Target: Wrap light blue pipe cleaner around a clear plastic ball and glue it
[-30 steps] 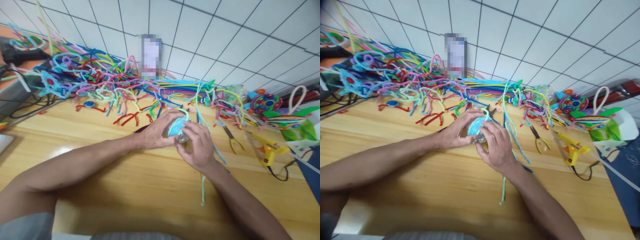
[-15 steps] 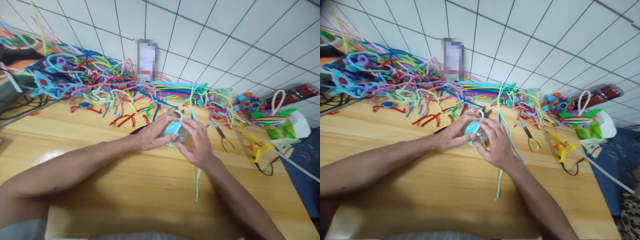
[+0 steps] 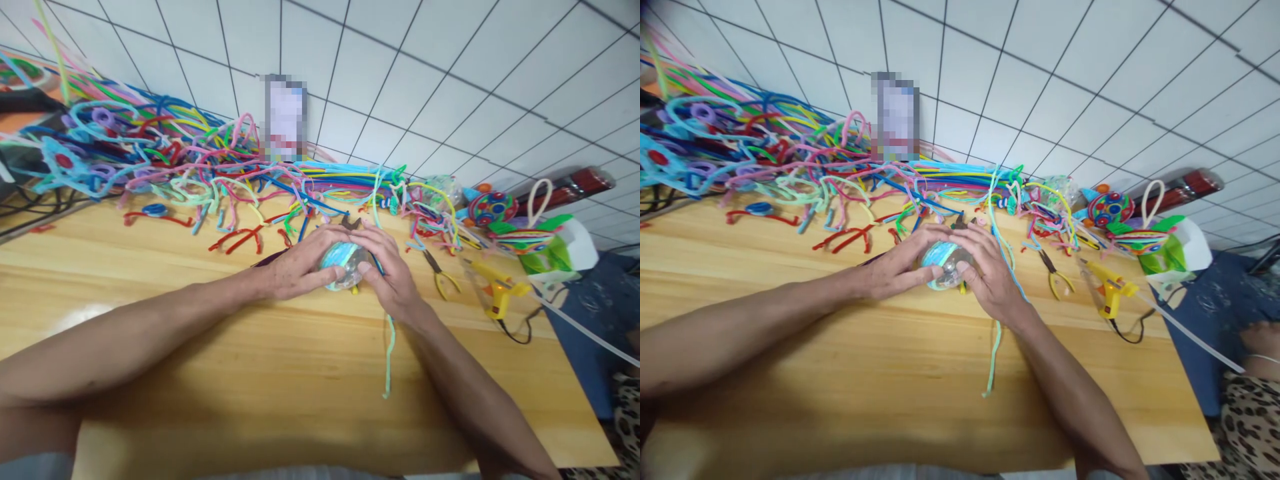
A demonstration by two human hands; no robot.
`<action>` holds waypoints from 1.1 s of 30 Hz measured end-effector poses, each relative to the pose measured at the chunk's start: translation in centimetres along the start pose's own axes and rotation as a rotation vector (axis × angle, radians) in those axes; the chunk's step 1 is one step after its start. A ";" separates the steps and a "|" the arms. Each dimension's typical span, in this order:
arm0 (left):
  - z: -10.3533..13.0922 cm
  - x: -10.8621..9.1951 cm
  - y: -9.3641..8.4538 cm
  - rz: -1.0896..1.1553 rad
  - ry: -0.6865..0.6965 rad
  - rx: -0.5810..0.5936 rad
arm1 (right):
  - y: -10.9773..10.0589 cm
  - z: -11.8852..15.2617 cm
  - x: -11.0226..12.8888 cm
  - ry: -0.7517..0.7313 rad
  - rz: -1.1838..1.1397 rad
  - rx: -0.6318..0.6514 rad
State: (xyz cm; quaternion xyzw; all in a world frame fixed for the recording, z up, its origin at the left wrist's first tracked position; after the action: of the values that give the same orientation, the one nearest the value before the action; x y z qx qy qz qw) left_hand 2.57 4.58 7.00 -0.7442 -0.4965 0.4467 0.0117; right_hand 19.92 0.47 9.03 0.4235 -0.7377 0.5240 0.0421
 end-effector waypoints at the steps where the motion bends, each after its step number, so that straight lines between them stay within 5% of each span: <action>1: 0.0 0.0 0.0 -0.007 0.009 -0.003 | -0.2 0.0 -0.2 0.021 0.006 -0.022; 10: 0.1 0.0 0.1 -0.024 -0.008 0.002 | -0.8 0.1 -2.1 0.227 -0.092 -0.201; 23: 0.2 -0.3 0.2 -0.053 0.049 0.004 | -0.6 -0.2 -3.0 0.501 -0.338 -0.227; 33: 0.7 -0.3 0.7 -0.077 0.071 0.002 | -0.7 -0.4 -2.5 0.545 -0.364 -0.224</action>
State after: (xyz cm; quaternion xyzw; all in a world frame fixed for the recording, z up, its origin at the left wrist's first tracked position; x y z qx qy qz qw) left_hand 2.51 3.69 6.47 -0.7399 -0.5235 0.4199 0.0472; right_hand 21.85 2.20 8.43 0.3853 -0.6647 0.5176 0.3766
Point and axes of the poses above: each hand's wrist, its own z-axis away from the middle knuckle, its own y-axis out of the palm, x = y × z, the point moved 7 cm from there along -z, towards the middle knuckle, and after that the axes turned 2 degrees about y, right-handed, at the moved point
